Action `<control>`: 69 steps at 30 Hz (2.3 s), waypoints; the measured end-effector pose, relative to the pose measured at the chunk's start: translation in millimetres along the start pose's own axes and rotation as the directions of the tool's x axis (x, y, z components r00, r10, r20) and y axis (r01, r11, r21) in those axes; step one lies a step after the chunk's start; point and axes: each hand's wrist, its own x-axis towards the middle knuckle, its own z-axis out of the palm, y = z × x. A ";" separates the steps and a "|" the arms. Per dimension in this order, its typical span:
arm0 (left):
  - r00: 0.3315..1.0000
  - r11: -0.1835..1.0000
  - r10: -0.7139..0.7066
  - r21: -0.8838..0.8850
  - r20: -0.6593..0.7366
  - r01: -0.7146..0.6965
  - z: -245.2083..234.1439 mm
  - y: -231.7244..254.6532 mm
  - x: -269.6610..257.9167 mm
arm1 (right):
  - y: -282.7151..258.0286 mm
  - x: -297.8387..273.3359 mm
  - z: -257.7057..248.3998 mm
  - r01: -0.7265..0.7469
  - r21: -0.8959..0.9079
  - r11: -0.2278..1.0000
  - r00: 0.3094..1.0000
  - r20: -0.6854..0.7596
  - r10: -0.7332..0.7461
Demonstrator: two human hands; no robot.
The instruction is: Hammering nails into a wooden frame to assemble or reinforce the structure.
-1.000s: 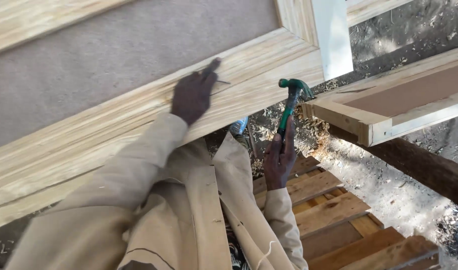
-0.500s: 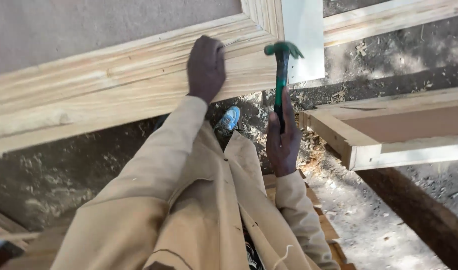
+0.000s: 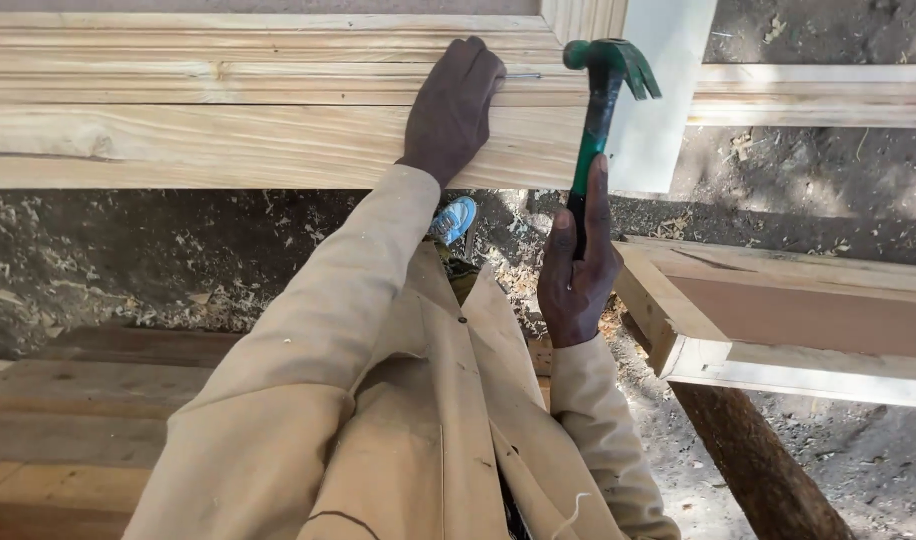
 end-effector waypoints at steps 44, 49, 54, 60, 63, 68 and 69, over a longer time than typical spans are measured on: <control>1.000 1.000 -0.006 -0.011 0.019 0.006 0.4 -4.0 -0.8 | -10.0 13.7 -1.5 0.257 -0.105 0.961 0.933 -0.232 -0.275; 1.000 1.000 0.001 0.010 0.010 -0.001 4.9 -11.5 0.6 | 13.5 0.8 17.0 0.244 -0.022 0.969 0.953 -0.179 -0.244; 0.999 0.999 0.006 -0.040 -0.047 -0.008 5.6 -10.4 -1.8 | 45.0 7.4 15.3 -0.057 -0.154 0.986 0.998 -0.024 0.054; 0.999 1.000 0.001 0.027 -0.032 0.000 9.3 -11.7 -4.2 | -1.5 24.7 -14.1 0.229 -0.044 0.972 0.962 -0.145 -0.233; 1.000 0.999 0.003 0.040 0.025 -0.004 7.9 -7.4 -6.2 | 11.9 10.0 -6.6 0.348 -0.093 0.933 0.891 -0.276 -0.360; 0.997 0.992 -0.053 0.115 0.047 0.047 38.5 -41.0 -23.4 | 43.9 1.3 25.7 -0.003 -0.272 0.962 0.997 0.077 0.024; 0.996 0.994 -0.072 0.092 0.057 0.067 44.2 -21.9 -48.1 | 26.1 -16.0 8.9 -0.021 -0.293 0.956 0.995 0.085 0.048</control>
